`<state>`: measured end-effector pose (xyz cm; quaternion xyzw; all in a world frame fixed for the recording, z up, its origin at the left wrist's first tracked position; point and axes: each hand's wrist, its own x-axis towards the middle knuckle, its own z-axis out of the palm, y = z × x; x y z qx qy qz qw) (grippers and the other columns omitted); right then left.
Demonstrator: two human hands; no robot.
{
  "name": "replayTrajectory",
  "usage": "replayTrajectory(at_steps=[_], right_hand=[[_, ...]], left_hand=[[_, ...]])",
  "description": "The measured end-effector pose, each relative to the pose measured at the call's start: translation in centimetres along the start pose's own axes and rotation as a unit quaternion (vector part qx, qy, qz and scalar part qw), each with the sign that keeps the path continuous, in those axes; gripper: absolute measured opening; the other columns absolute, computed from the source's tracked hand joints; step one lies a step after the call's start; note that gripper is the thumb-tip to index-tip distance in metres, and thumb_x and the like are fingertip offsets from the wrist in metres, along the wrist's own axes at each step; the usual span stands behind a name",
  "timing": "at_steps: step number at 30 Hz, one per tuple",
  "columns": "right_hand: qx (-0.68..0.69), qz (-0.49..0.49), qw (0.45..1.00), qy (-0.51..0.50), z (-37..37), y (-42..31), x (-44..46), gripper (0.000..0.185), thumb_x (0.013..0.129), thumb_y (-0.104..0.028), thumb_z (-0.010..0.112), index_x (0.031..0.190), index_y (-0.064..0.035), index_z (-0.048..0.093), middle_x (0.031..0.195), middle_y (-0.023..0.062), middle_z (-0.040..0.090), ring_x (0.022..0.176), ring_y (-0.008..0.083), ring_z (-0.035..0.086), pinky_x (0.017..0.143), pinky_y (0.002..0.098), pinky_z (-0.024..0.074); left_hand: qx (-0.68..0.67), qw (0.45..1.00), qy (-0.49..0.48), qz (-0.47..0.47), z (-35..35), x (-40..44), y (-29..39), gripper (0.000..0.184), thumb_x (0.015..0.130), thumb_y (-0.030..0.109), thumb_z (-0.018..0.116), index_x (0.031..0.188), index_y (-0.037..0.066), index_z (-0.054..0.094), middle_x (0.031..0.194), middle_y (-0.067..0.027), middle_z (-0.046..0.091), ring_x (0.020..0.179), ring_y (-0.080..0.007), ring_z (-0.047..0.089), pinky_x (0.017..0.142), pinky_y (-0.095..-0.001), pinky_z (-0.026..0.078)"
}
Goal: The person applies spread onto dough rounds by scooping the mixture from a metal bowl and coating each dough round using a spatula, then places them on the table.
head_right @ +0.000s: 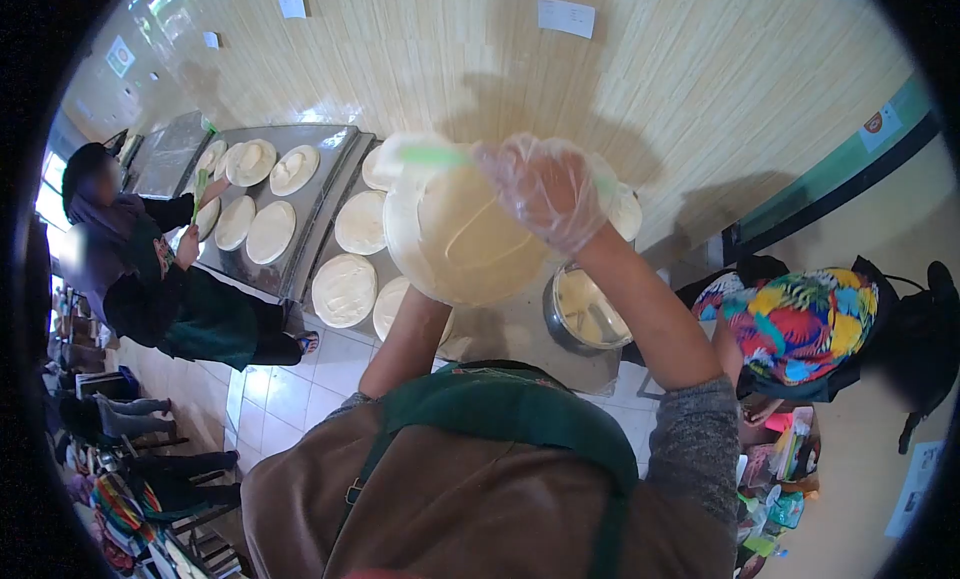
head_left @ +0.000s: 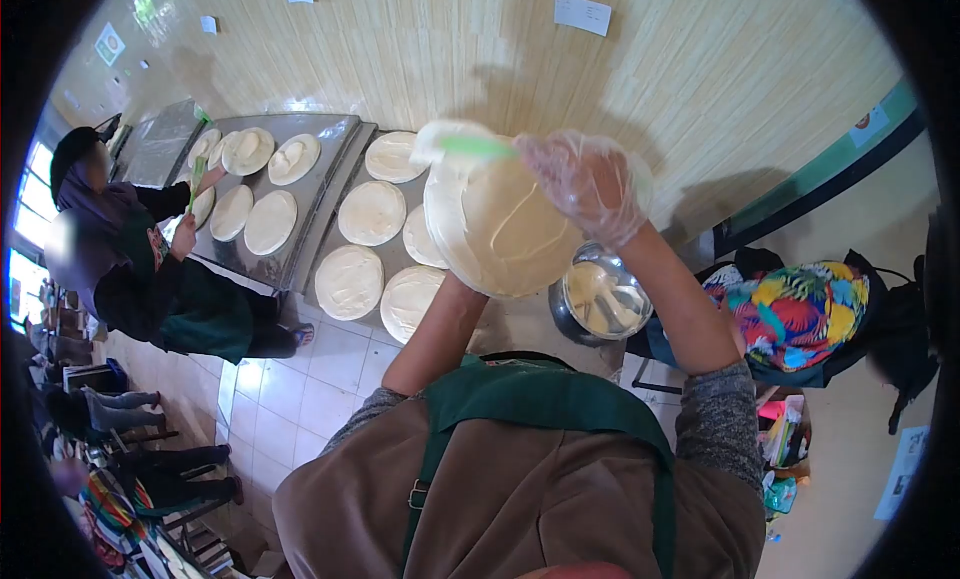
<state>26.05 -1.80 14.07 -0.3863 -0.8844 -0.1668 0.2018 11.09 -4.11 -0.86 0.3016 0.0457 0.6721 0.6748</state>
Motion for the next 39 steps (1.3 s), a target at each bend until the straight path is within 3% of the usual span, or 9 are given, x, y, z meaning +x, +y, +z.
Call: replayTrajectory(at_steps=[3,9,12,15,22,25,31,35,39], right_hand=[[0.125,0.045,0.985,0.106,0.1,0.1,0.2,0.023,0.090,-0.018,0.060,0.112,-0.0171,0.069,0.086,0.0085,0.066,0.070,0.0290,0.063,0.060,0.0404,0.0506],[-0.020,0.008,0.999,0.029,-0.7,-2.1,-0.2,0.016,0.090,-0.022,0.062,0.101,-0.0156,0.072,0.077,0.0090,0.063,0.068,0.0292,0.064,0.054,0.0403,0.0495],[0.014,0.123,0.991,0.048,0.2,-0.1,0.6,0.018,0.089,-0.021,0.062,0.104,-0.0163,0.070,0.077,0.0093,0.063,0.065,0.0286,0.063,0.053,0.0405,0.0490],[0.057,0.025,0.995,0.078,-2.5,-3.0,-0.1,0.016,0.090,-0.022,0.060,0.102,-0.0160,0.069,0.075,0.0101,0.061,0.061,0.0295,0.062,0.051,0.0413,0.0480],[-0.019,0.147,0.988,0.033,-1.2,1.3,-0.5,0.017,0.090,-0.025,0.060,0.098,-0.0134,0.069,0.079,0.0103,0.065,0.065,0.0288,0.064,0.053,0.0410,0.0499],[0.104,0.040,0.991,0.075,-2.2,-1.4,-0.5,0.018,0.091,-0.027,0.060,0.097,-0.0127,0.069,0.081,0.0109,0.066,0.065,0.0301,0.064,0.056,0.0406,0.0505],[0.016,0.082,0.996,0.017,-1.2,4.5,-1.8,0.017,0.091,-0.026,0.062,0.099,-0.0122,0.068,0.082,0.0128,0.065,0.070,0.0310,0.063,0.061,0.0395,0.0503],[0.366,0.191,0.911,-0.025,-0.3,7.8,-3.3,0.012,0.096,-0.018,0.059,0.099,-0.0074,0.064,0.080,-0.0003,0.057,0.075,0.0099,0.052,0.066,0.0280,0.0441],[0.581,0.194,0.789,-0.052,3.1,7.1,-2.5,0.012,0.097,-0.017,0.060,0.100,-0.0064,0.064,0.083,-0.0063,0.053,0.077,0.0045,0.047,0.068,0.0221,0.0411]], left_hand=[[0.005,1.000,0.006,0.002,-0.3,-0.3,0.4,0.055,0.098,0.047,0.044,0.142,0.013,0.040,0.140,-0.0114,0.049,0.124,-0.0295,0.052,0.101,-0.0479,0.047],[0.017,1.000,0.019,0.001,-1.0,-0.9,1.4,0.055,0.098,0.046,0.044,0.142,0.013,0.040,0.140,-0.0114,0.049,0.125,-0.0294,0.052,0.101,-0.0478,0.047],[0.023,1.000,0.021,-0.002,-1.2,-0.8,1.6,0.055,0.098,0.046,0.045,0.142,0.013,0.040,0.140,-0.0114,0.049,0.125,-0.0294,0.051,0.101,-0.0477,0.047],[0.031,0.999,0.022,-0.005,-1.1,-0.8,2.1,0.055,0.098,0.046,0.045,0.142,0.013,0.040,0.140,-0.0114,0.049,0.125,-0.0294,0.051,0.101,-0.0477,0.047],[0.048,0.998,0.028,-0.016,-1.0,-1.7,4.1,0.055,0.098,0.045,0.045,0.142,0.013,0.040,0.140,-0.0114,0.049,0.125,-0.0293,0.051,0.102,-0.0475,0.046],[0.049,0.998,0.031,-0.019,-1.1,-1.6,4.5,0.055,0.098,0.045,0.045,0.142,0.013,0.040,0.141,-0.0114,0.049,0.125,-0.0292,0.051,0.102,-0.0474,0.046],[0.056,0.997,0.040,-0.020,-1.3,-2.2,6.0,0.055,0.098,0.045,0.046,0.142,0.013,0.040,0.141,-0.0114,0.049,0.125,-0.0291,0.051,0.102,-0.0473,0.046],[0.057,0.997,0.045,-0.015,-1.5,-2.4,6.7,0.054,0.098,0.045,0.046,0.142,0.013,0.040,0.141,-0.0114,0.049,0.125,-0.0291,0.051,0.102,-0.0472,0.046],[0.060,0.997,0.044,-0.018,-1.3,-1.8,5.4,0.054,0.098,0.044,0.046,0.142,0.013,0.040,0.141,-0.0114,0.049,0.125,-0.0290,0.051,0.102,-0.0471,0.046]])
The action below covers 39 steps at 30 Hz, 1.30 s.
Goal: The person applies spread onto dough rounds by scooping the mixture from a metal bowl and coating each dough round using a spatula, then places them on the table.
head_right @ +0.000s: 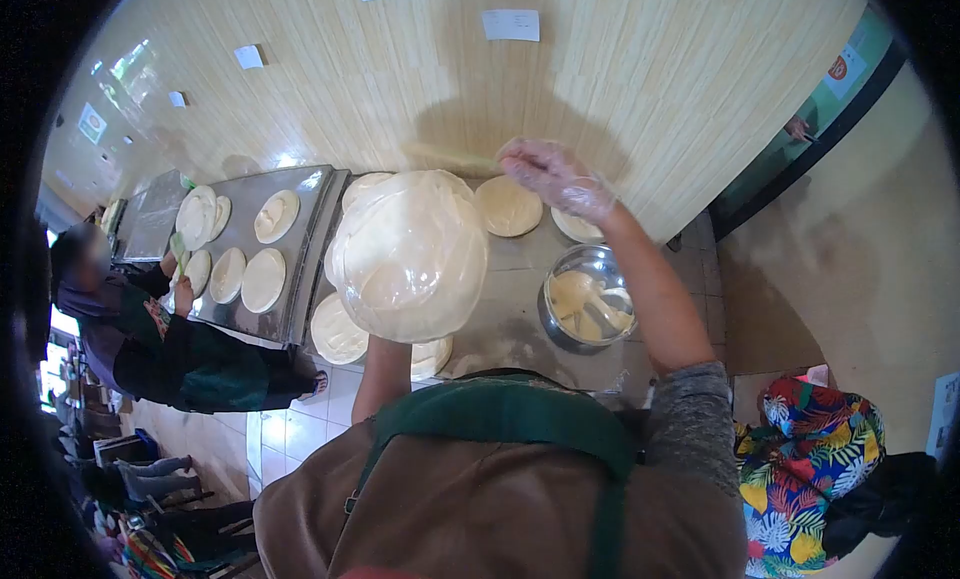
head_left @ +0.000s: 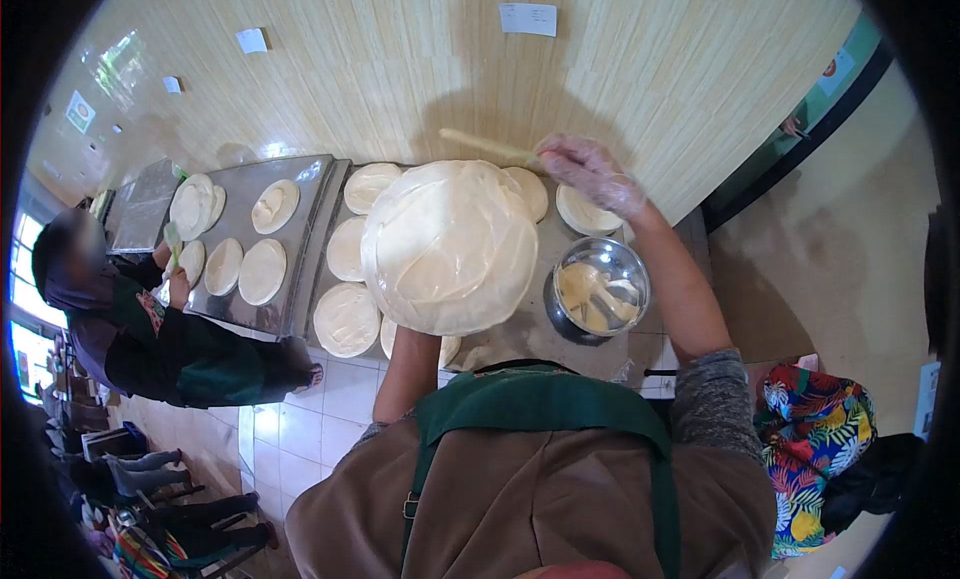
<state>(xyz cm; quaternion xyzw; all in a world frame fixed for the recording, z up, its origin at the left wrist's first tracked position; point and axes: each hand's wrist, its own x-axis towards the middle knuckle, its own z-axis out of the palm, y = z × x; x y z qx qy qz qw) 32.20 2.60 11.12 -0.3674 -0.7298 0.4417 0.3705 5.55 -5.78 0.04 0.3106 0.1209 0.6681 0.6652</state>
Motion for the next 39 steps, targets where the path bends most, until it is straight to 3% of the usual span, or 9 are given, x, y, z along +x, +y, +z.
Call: replayTrajectory(at_steps=[2,11,14,17,26,29,39], right_hand=[[0.038,0.024,0.998,-0.036,0.6,1.0,0.8,0.013,0.096,-0.019,0.062,0.100,-0.0067,0.065,0.083,-0.0071,0.052,0.076,0.0044,0.046,0.067,0.0204,0.0400],[-0.155,0.046,0.980,-0.121,-6.3,1.2,-5.3,0.017,0.094,-0.020,0.063,0.094,-0.0039,0.060,0.077,-0.0053,0.050,0.075,0.0062,0.047,0.068,0.0248,0.0415],[-0.083,0.074,0.992,-0.062,-5.1,-1.3,-4.8,0.015,0.094,-0.019,0.063,0.093,-0.0041,0.060,0.076,-0.0066,0.048,0.074,0.0052,0.045,0.065,0.0239,0.0404],[-0.054,-0.018,0.997,-0.047,-2.4,-0.6,-1.6,0.019,0.093,-0.023,0.064,0.088,-0.0052,0.060,0.076,-0.0067,0.048,0.074,0.0048,0.043,0.064,0.0218,0.0370],[0.071,0.106,0.987,-0.094,-4.2,1.3,-7.2,0.019,0.097,-0.024,0.059,0.095,-0.0062,0.063,0.076,-0.0072,0.047,0.072,0.0036,0.044,0.062,0.0213,0.0372],[0.158,0.148,0.976,-0.032,-2.3,4.0,-6.4,0.019,0.098,-0.026,0.059,0.096,-0.0076,0.063,0.073,-0.0083,0.044,0.069,0.0023,0.040,0.059,0.0196,0.0340],[0.105,0.095,0.990,0.020,2.5,4.9,-12.4,0.016,0.098,-0.023,0.057,0.096,-0.0072,0.062,0.073,-0.0085,0.045,0.068,0.0020,0.039,0.059,0.0184,0.0323]], left_hand=[[0.001,1.000,-0.001,-0.002,0.3,0.2,-0.5,0.054,0.098,0.044,0.046,0.142,0.013,0.040,0.141,-0.0114,0.049,0.125,-0.0290,0.051,0.102,-0.0471,0.046],[0.009,1.000,0.020,0.016,-0.3,-0.7,1.9,0.054,0.098,0.043,0.046,0.142,0.012,0.039,0.141,-0.0114,0.048,0.125,-0.0289,0.051,0.102,-0.0469,0.046],[0.013,1.000,0.019,0.020,-0.3,-0.5,2.1,0.054,0.098,0.043,0.047,0.142,0.012,0.039,0.141,-0.0114,0.048,0.125,-0.0288,0.051,0.102,-0.0468,0.046],[0.017,1.000,0.013,0.019,0.4,0.0,1.3,0.054,0.098,0.043,0.047,0.142,0.012,0.039,0.141,-0.0114,0.048,0.125,-0.0288,0.051,0.102,-0.0468,0.046],[0.012,0.999,0.021,0.026,0.3,0.1,1.8,0.054,0.098,0.042,0.047,0.143,0.012,0.039,0.141,-0.0114,0.048,0.126,-0.0287,0.051,0.102,-0.0466,0.046],[0.012,0.999,0.021,0.027,0.2,0.4,1.1,0.054,0.098,0.042,0.047,0.143,0.012,0.039,0.141,-0.0114,0.048,0.126,-0.0286,0.051,0.102,-0.0465,0.046],[-0.015,0.999,0.024,0.039,-0.4,2.1,-0.2,0.054,0.098,0.041,0.048,0.143,0.012,0.039,0.141,-0.0114,0.048,0.126,-0.0285,0.050,0.103,-0.0463,0.046]])
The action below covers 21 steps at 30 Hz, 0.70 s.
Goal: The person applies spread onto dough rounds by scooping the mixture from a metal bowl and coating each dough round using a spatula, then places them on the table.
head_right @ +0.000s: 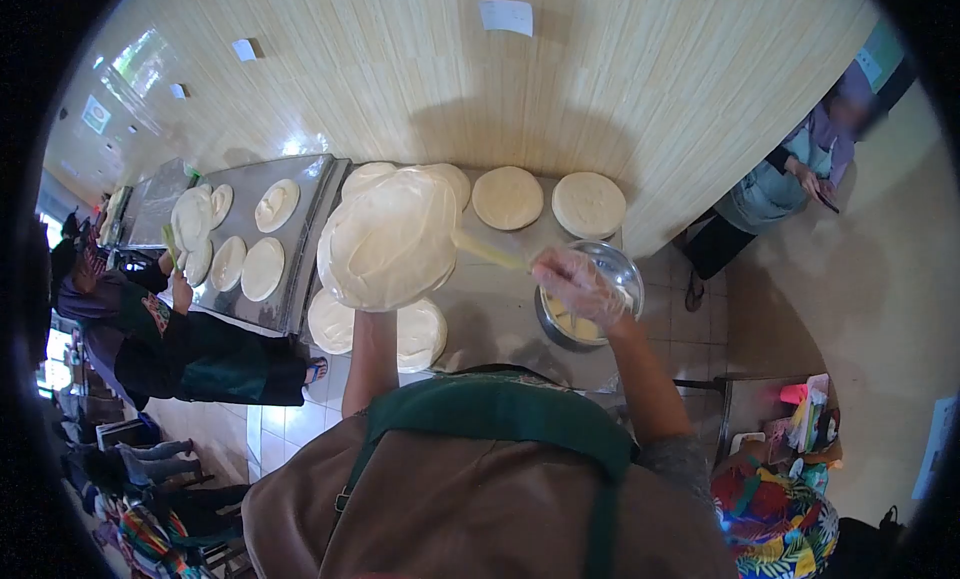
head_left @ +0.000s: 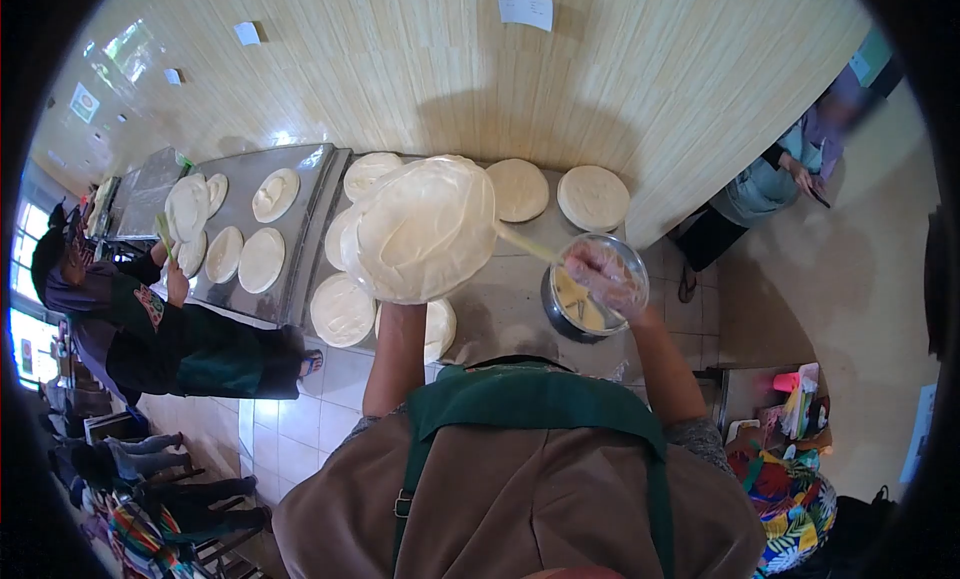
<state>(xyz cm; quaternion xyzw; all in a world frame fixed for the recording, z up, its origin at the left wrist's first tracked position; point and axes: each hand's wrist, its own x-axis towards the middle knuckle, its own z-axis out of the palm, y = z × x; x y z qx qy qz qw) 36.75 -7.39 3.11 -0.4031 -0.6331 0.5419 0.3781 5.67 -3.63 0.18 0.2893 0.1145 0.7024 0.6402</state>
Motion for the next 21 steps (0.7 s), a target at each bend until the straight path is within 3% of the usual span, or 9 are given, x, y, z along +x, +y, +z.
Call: replayTrajectory(at_steps=[2,5,14,20,21], right_hand=[[0.035,0.021,0.999,-0.026,0.2,1.6,-1.2,0.016,0.098,-0.022,0.058,0.096,-0.0066,0.062,0.074,-0.0087,0.045,0.068,0.0022,0.040,0.059,0.0186,0.0325],[0.094,0.048,0.994,0.032,-0.3,2.6,-0.4,0.017,0.098,-0.022,0.057,0.096,-0.0056,0.062,0.075,-0.0088,0.045,0.069,0.0025,0.039,0.059,0.0193,0.0326],[0.114,0.005,0.991,0.071,3.1,4.4,-0.5,0.016,0.099,-0.021,0.057,0.099,-0.0057,0.063,0.077,-0.0080,0.043,0.070,0.0028,0.039,0.063,0.0200,0.0339],[0.041,-0.005,0.999,0.016,5.8,3.6,-1.0,0.014,0.099,-0.019,0.055,0.097,-0.0074,0.062,0.078,-0.0070,0.046,0.071,0.0035,0.041,0.063,0.0190,0.0350],[0.104,0.033,0.994,-0.017,5.7,3.0,-1.0,0.014,0.099,-0.019,0.055,0.097,-0.0079,0.062,0.078,-0.0071,0.047,0.070,0.0033,0.041,0.062,0.0186,0.0345]], left_hand=[[-0.007,1.000,0.002,-0.001,-0.2,0.3,-0.6,0.054,0.098,0.041,0.048,0.143,0.012,0.039,0.141,-0.0115,0.048,0.126,-0.0285,0.050,0.103,-0.0462,0.046],[-0.024,1.000,0.008,-0.007,-0.1,0.6,-2.3,0.054,0.098,0.041,0.048,0.143,0.012,0.039,0.141,-0.0115,0.048,0.126,-0.0284,0.050,0.103,-0.0462,0.046],[-0.074,0.997,0.013,-0.001,-0.2,3.4,-5.7,0.054,0.098,0.040,0.048,0.143,0.012,0.039,0.142,-0.0115,0.048,0.126,-0.0283,0.050,0.103,-0.0460,0.046],[-0.083,0.996,0.012,0.004,0.1,4.8,-6.5,0.054,0.098,0.040,0.049,0.143,0.012,0.039,0.142,-0.0115,0.048,0.126,-0.0282,0.050,0.103,-0.0458,0.046],[-0.080,0.997,0.010,0.002,0.0,4.8,-6.3,0.054,0.098,0.040,0.049,0.143,0.012,0.039,0.142,-0.0115,0.048,0.126,-0.0282,0.050,0.103,-0.0458,0.046]])
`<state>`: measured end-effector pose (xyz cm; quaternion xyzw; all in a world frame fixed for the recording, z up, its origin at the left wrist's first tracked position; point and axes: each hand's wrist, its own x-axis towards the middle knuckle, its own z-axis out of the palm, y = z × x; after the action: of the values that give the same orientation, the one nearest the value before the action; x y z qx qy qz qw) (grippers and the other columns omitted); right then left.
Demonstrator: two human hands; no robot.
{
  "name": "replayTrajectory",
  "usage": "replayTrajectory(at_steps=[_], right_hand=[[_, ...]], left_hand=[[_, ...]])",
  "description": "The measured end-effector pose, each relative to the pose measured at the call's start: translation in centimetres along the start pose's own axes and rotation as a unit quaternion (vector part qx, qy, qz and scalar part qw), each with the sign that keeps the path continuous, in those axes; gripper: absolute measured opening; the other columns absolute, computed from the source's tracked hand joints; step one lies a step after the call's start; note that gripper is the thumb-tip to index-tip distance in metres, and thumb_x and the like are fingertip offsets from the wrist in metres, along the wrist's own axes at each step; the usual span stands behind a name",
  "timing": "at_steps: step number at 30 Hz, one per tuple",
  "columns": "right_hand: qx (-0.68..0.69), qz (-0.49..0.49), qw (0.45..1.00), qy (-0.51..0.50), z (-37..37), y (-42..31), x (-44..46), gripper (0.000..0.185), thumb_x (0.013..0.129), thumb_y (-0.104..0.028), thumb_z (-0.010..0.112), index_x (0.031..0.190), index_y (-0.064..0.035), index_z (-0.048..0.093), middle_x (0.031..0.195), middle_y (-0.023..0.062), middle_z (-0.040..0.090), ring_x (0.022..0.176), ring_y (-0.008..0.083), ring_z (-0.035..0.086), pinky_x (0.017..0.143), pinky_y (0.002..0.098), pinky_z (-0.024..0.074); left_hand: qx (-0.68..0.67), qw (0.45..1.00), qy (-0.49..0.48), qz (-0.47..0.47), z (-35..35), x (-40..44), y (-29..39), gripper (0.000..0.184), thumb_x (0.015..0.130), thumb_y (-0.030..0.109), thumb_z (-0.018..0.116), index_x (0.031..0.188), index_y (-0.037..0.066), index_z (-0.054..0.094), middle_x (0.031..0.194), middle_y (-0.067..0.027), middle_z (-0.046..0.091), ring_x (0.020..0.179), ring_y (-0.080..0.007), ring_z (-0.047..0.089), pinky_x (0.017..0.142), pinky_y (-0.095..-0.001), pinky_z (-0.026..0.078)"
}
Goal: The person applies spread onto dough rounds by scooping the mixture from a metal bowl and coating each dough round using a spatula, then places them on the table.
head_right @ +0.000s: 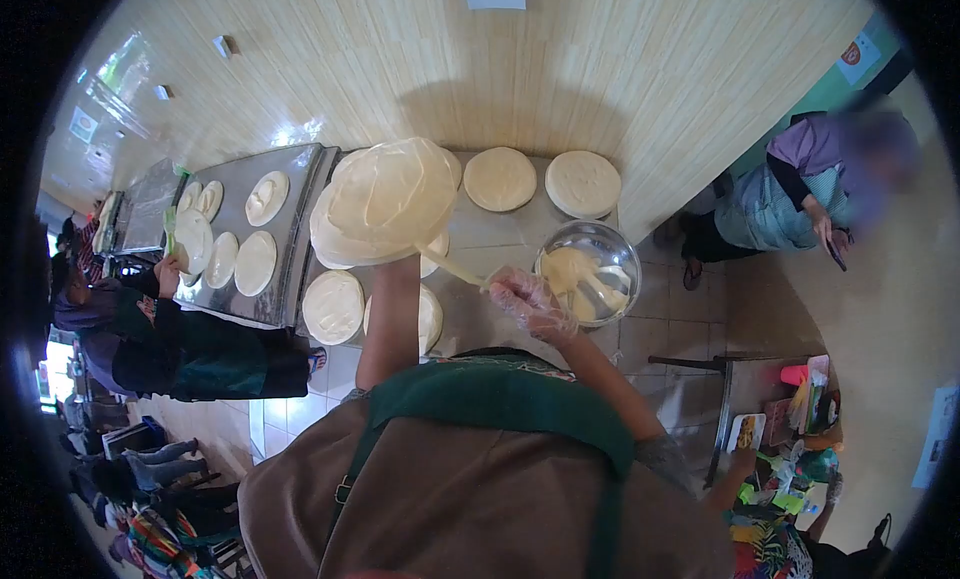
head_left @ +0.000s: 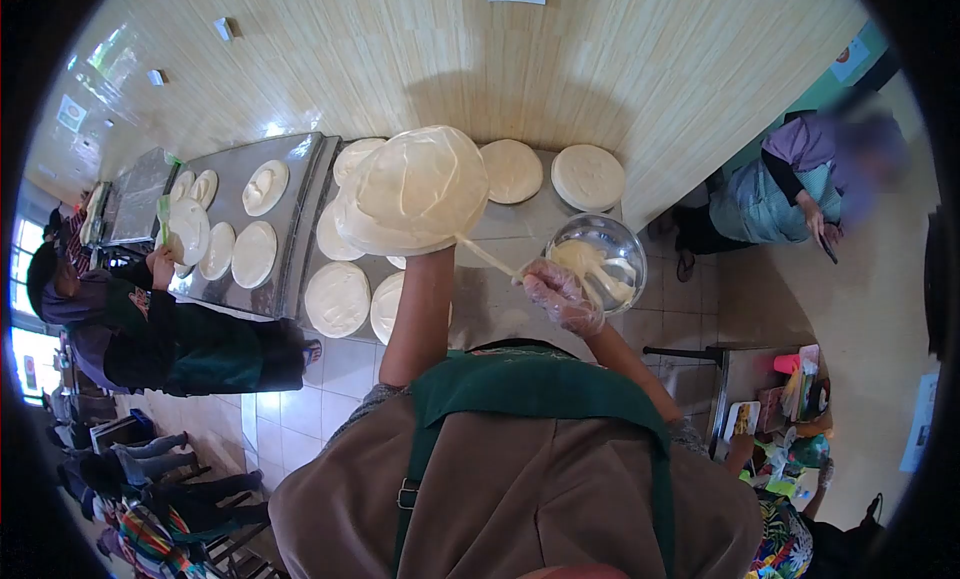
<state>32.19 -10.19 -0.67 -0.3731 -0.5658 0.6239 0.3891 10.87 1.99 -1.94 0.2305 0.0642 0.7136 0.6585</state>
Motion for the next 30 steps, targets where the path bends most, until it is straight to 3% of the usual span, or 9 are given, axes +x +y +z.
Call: replayTrajectory(at_steps=[2,5,10,15,18,21,24,27,30], right_hand=[[0.125,0.081,0.987,-0.062,-0.1,-1.1,-0.2,0.014,0.099,-0.020,0.054,0.097,-0.0090,0.062,0.077,-0.0073,0.048,0.068,0.0029,0.042,0.060,0.0177,0.0337],[0.201,0.085,0.975,0.044,-1.4,-3.0,0.5,0.015,0.099,-0.022,0.055,0.098,-0.0089,0.062,0.074,-0.0084,0.046,0.064,0.0017,0.040,0.055,0.0172,0.0306],[-0.047,-0.045,0.997,0.045,-9.4,-7.1,5.2,0.020,0.098,-0.024,0.057,0.096,-0.0057,0.065,0.076,-0.0059,0.051,0.067,0.0047,0.045,0.059,0.0211,0.0389],[-0.353,-0.105,0.929,0.033,-10.2,-11.7,6.7,0.023,0.098,-0.023,0.058,0.095,-0.0013,0.065,0.077,-0.0026,0.051,0.073,0.0106,0.048,0.065,0.0267,0.0419],[-0.449,-0.041,0.892,-0.001,-12.3,-12.8,5.7,0.023,0.097,-0.023,0.057,0.096,-0.0013,0.065,0.077,0.0032,0.053,0.073,0.0123,0.048,0.067,0.0281,0.0419],[-0.380,-0.021,0.924,0.027,-11.5,-13.6,5.2,0.024,0.097,-0.024,0.056,0.096,-0.0024,0.066,0.071,0.0093,0.055,0.068,0.0146,0.049,0.065,0.0313,0.0430],[-0.461,-0.024,0.884,0.076,-7.9,-15.0,5.3,0.026,0.097,-0.025,0.053,0.089,-0.0034,0.063,0.067,0.0162,0.057,0.061,0.0231,0.056,0.061,0.0384,0.0454],[-0.628,-0.051,0.768,0.115,-4.0,-15.1,6.6,0.025,0.096,-0.024,0.051,0.084,-0.0032,0.058,0.067,0.0182,0.058,0.063,0.0337,0.059,0.059,0.0427,0.0452],[-0.680,-0.091,0.719,0.109,-0.5,-15.4,8.4,0.025,0.095,-0.025,0.050,0.083,-0.0032,0.055,0.072,0.0221,0.060,0.070,0.0418,0.060,0.061,0.0477,0.0454]], left_hand=[[0.004,1.000,-0.004,-0.001,-0.2,0.0,0.2,0.054,0.098,0.040,0.049,0.143,0.012,0.039,0.142,-0.0115,0.048,0.126,-0.0282,0.050,0.103,-0.0458,0.046],[0.026,0.999,-0.015,-0.011,-0.3,-0.9,1.5,0.054,0.098,0.040,0.049,0.143,0.012,0.039,0.142,-0.0115,0.048,0.126,-0.0281,0.050,0.103,-0.0457,0.045],[0.066,0.997,-0.028,-0.025,0.5,-2.5,4.2,0.054,0.098,0.039,0.049,0.143,0.012,0.039,0.142,-0.0115,0.048,0.126,-0.0281,0.050,0.103,-0.0456,0.045],[0.077,0.997,-0.027,-0.020,0.9,-2.6,5.9,0.054,0.098,0.039,0.049,0.143,0.011,0.039,0.142,-0.0115,0.048,0.126,-0.0280,0.050,0.103,-0.0455,0.045],[0.073,0.997,-0.028,-0.015,1.0,-2.7,6.7,0.054,0.098,0.039,0.050,0.143,0.011,0.038,0.142,-0.0115,0.047,0.127,-0.0279,0.050,0.103,-0.0454,0.045],[0.065,0.997,-0.032,-0.021,1.4,-2.8,6.5,0.054,0.098,0.038,0.050,0.143,0.011,0.038,0.142,-0.0115,0.047,0.127,-0.0279,0.050,0.103,-0.0454,0.045],[0.063,0.996,-0.036,-0.045,1.9,-3.3,4.4,0.054,0.098,0.038,0.050,0.143,0.011,0.038,0.142,-0.0115,0.047,0.127,-0.0279,0.050,0.103,-0.0453,0.045],[0.050,0.995,-0.044,-0.072,2.4,-4.0,1.3,0.054,0.098,0.038,0.050,0.143,0.011,0.038,0.142,-0.0115,0.047,0.127,-0.0278,0.050,0.104,-0.0452,0.045],[0.040,0.994,-0.046,-0.088,2.8,-4.2,-0.7,0.053,0.098,0.038,0.050,0.143,0.011,0.038,0.142,-0.0115,0.047,0.127,-0.0278,0.050,0.104,-0.0452,0.045]])
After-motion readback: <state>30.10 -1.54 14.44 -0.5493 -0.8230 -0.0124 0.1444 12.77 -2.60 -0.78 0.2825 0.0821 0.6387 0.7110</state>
